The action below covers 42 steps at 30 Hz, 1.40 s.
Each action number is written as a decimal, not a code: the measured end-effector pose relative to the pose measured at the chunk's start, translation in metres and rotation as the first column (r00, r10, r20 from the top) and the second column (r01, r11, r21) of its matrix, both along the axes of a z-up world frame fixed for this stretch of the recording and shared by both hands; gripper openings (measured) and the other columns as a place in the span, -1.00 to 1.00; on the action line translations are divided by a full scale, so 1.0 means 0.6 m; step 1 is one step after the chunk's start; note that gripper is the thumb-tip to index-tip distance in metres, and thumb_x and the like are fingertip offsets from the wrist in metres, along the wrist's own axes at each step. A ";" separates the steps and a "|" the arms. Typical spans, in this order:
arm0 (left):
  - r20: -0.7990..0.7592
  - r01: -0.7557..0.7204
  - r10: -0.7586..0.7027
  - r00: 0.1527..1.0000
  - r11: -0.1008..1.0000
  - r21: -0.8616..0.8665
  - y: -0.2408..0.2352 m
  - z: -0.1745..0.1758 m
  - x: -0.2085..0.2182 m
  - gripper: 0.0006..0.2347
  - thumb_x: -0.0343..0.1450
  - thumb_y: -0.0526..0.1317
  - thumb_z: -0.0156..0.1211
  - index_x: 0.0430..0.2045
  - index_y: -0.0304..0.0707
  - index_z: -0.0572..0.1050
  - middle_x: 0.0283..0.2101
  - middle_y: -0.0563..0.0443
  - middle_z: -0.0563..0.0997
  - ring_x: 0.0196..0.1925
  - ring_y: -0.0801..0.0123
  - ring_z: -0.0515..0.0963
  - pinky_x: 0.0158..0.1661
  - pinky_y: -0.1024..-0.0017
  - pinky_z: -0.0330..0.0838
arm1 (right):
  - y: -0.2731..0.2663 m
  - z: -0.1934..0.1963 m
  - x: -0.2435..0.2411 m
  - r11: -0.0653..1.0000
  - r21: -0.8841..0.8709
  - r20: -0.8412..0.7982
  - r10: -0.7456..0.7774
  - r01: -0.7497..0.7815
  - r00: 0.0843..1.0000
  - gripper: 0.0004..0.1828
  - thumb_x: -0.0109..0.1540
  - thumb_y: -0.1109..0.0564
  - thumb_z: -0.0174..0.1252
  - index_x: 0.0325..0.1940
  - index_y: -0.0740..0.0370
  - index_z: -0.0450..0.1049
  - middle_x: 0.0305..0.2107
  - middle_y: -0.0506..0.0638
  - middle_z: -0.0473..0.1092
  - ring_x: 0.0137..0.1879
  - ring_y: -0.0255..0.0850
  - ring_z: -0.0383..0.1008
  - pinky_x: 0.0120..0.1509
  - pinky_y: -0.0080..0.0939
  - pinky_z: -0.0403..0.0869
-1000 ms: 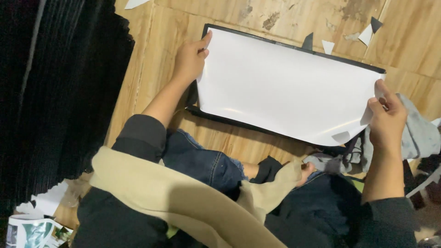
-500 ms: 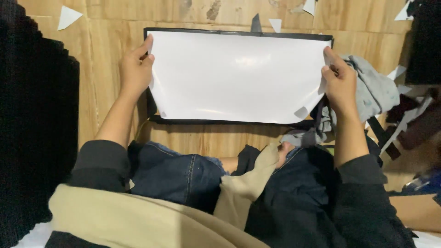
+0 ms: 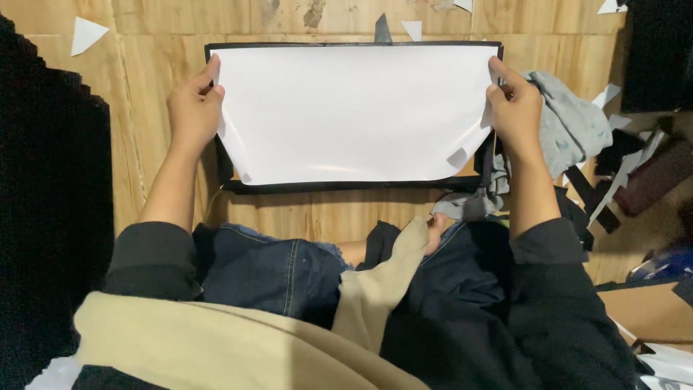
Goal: The person places a white sheet into a black photo album frame, wipes the surface with a cloth, and then places a brown cardboard insert with white strips into the frame. They smooth the insert and repeat the process with another white sheet and wipe.
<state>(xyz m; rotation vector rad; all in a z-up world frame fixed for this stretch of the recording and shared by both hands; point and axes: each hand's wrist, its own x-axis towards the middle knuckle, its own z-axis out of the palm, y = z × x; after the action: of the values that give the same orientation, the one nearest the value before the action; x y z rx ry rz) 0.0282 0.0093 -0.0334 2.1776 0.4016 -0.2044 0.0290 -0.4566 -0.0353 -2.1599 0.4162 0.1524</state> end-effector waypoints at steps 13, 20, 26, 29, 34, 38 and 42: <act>-0.045 0.245 -0.290 0.956 0.705 0.666 -0.008 -0.004 0.011 -0.63 0.45 -0.31 -0.08 0.17 0.08 0.32 -0.31 -0.17 0.38 -0.23 -0.08 0.33 -0.29 0.16 0.27 | -0.006 0.027 -0.005 0.936 -0.255 -0.126 0.216 -0.242 0.968 -0.37 0.17 -0.05 0.10 0.34 -0.05 0.25 -0.40 0.05 0.15 -0.10 -0.09 0.12 0.03 -0.08 0.20; -0.587 0.510 -0.207 0.782 0.754 0.413 -0.054 0.107 0.008 -0.16 0.25 -0.11 0.13 0.32 0.13 -0.37 0.36 -0.14 -0.46 0.37 -0.26 -0.38 0.25 -0.17 -0.35 | 0.024 0.111 -0.022 0.907 -0.167 -0.480 0.269 -0.388 0.835 0.06 0.03 -0.17 0.17 0.45 -0.27 -0.32 0.17 0.26 -0.15 0.19 0.16 0.10 0.22 0.16 0.14; -0.629 0.528 -0.302 0.717 0.823 0.207 -0.035 0.078 0.007 -0.02 0.25 -0.19 0.20 0.14 0.31 -0.70 0.30 -0.35 -0.67 0.35 -0.17 -0.67 0.19 -0.24 -0.60 | 0.007 0.123 -0.049 0.903 -0.169 -0.616 0.217 -0.396 0.757 0.39 -0.13 -0.02 0.33 0.37 -0.23 -0.66 0.34 0.08 -0.55 0.47 0.12 -0.38 0.45 0.15 -0.10; -0.655 0.535 -0.209 0.726 0.770 0.348 -0.075 0.068 0.001 0.02 0.22 -0.09 0.26 0.24 0.18 -0.65 0.20 -0.24 -0.80 0.30 -0.13 -0.75 0.18 -0.32 -0.60 | 0.008 0.130 -0.054 0.934 -0.184 -0.652 0.118 -0.307 0.749 0.38 -0.08 -0.03 0.33 0.34 -0.35 -0.71 0.33 0.19 -0.62 0.47 0.23 -0.41 0.42 0.29 -0.09; -0.344 0.681 -0.626 0.700 0.441 0.585 -0.282 0.062 -0.030 -0.27 0.25 -0.35 -0.01 0.31 -0.17 -0.23 0.38 -0.15 -0.35 0.40 0.01 -0.43 0.26 -0.11 -0.52 | 0.000 0.116 -0.053 0.880 -0.221 -0.565 0.235 -0.420 0.791 0.30 -0.15 -0.06 0.32 0.44 -0.14 -0.41 0.30 0.19 -0.33 0.44 0.10 -0.36 0.42 0.17 -0.13; -0.026 0.570 -0.779 0.627 0.435 0.697 -0.363 -0.045 -0.066 -0.48 0.52 0.01 -0.27 0.32 -0.17 -0.17 0.40 -0.02 -0.22 0.44 0.22 -0.25 0.34 0.16 -0.32 | -0.002 0.111 -0.056 0.871 -0.250 -0.583 0.213 -0.423 0.784 0.32 -0.16 -0.14 0.30 0.44 -0.23 -0.45 0.30 0.30 -0.34 0.42 0.21 -0.33 0.41 0.21 -0.12; 0.077 0.421 -0.678 0.731 0.537 0.730 -0.337 -0.048 -0.056 -0.54 0.50 -0.08 -0.22 0.31 -0.10 -0.06 0.39 -0.02 -0.11 0.43 0.19 -0.14 0.33 0.16 -0.26 | -0.001 0.122 -0.057 0.887 -0.285 -0.660 0.093 -0.363 0.746 0.27 -0.15 -0.23 0.25 0.43 -0.34 -0.44 0.34 0.23 -0.46 0.42 0.24 -0.54 0.38 0.37 -0.21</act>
<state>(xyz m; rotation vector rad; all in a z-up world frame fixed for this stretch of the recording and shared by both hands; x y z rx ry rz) -0.0055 -0.1931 -0.0624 2.9503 -0.5768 0.0069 -0.0050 -0.4574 0.0377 -2.5239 0.5895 1.0526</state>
